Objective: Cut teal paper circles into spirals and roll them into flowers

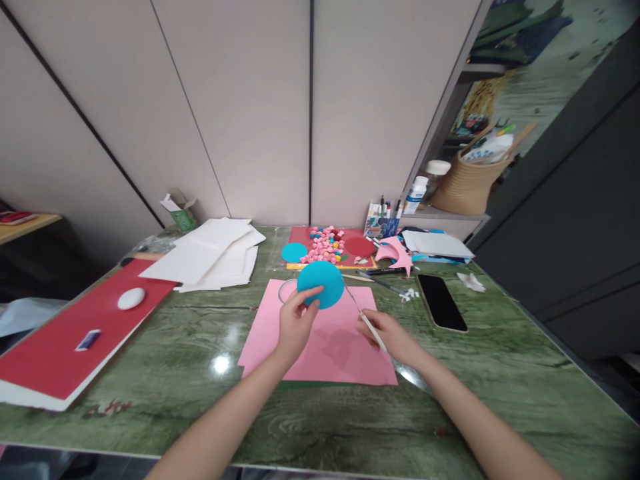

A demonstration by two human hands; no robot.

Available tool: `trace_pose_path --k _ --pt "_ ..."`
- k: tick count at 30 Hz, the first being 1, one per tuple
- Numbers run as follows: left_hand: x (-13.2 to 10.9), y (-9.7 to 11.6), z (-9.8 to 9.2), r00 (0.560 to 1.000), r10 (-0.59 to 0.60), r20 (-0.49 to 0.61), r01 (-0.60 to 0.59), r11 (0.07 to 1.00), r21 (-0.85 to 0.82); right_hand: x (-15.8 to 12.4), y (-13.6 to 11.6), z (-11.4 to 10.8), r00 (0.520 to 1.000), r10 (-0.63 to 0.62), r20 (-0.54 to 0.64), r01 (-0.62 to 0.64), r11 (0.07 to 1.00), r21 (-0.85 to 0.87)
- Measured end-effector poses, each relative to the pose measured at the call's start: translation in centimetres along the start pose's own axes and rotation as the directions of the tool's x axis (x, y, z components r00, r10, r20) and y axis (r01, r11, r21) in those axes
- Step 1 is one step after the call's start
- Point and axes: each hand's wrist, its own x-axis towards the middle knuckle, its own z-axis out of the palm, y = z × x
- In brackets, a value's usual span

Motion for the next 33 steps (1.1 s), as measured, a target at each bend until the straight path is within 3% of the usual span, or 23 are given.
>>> trace_pose_path --k 12,33 --pt "-0.1 -0.2 0.1 0.999 -0.027 0.047 0.028 0.999 -0.040 -0.1 -0.2 0.2 1.000 -0.013 0.000 0.013 0.997 0.074" --pt "-0.2 -0.4 0.0 0.999 -0.024 0.029 0.024 1.000 -0.017 -0.4 -0.9 0.0 0.997 -0.024 0.068 0.018 0.997 0.078"
